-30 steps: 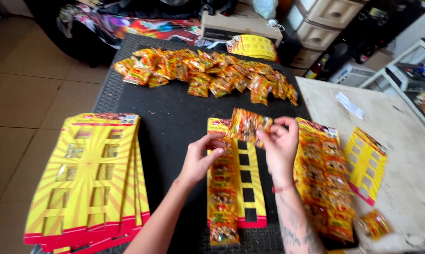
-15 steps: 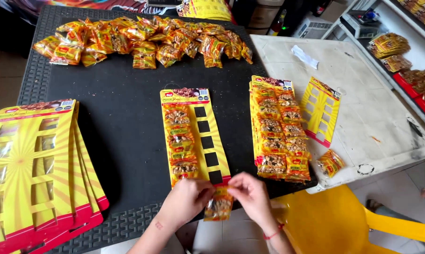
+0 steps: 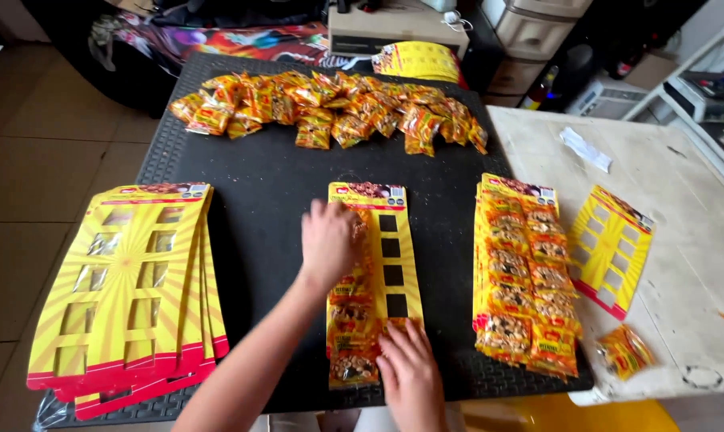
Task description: The person organizes individual snack bags by sliding them into the slots of yellow display cards on a table.
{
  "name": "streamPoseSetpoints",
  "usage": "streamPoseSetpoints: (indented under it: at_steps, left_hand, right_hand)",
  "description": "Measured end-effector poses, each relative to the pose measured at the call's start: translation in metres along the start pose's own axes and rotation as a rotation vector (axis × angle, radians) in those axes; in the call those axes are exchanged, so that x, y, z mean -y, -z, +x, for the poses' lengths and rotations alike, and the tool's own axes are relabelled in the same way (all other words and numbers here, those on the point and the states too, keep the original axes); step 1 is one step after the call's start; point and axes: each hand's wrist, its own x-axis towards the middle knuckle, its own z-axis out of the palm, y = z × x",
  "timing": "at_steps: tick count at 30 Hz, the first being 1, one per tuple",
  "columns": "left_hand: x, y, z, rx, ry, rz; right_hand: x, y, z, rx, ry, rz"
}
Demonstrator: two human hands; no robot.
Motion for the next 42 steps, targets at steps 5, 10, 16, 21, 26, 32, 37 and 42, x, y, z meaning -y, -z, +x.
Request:
streamPoseSetpoints:
  at_steps: [5,10,16,21,26,32,37,42]
  left_hand:
    - [0.075,-0.065,0.105,0.147,0.267,0.235]
    - [0.088,-0.072,0.170,0.369,0.328,0.299]
    - [0.109,-0.093,0.176,0.155,0.308,0.086]
    - [0.071,-0.033,0.113,-0.258,0.486,-0.896]
    - [0.033,0.002,0.031,0.011,0.443,-1.120]
    - [-0.003,0.020,-0.043,0.544,0.221,-1.223]
    - [-0.027,0.033,-0.071,0.630,0.172,-1.132]
    - [-0.032,0.043,-0.078,0.509,0.202,-1.281]
  right_hand:
    - [-0.024,-0.020,-0.011,-0.047,0.075,-0.030]
    - [-0.054,-0.038,-0.010,0.164,0.122,-0.077]
    - [-0.033,-0.020,-0.012,-0.005,0.028,0.045]
    - [0.021,0.046,0.009,-0.257,-0.286,0.161]
    - [0.017,0.062,0.040,-0.368,-0.136,0.471]
    - [0.024,0.075,0.070,-0.177,-0.289,0.868]
    - [0.001,0.060,0.072,-0.107,-0.295,0.943]
    - [0.004,0.067,0.063,-0.188,-0.391,0.982]
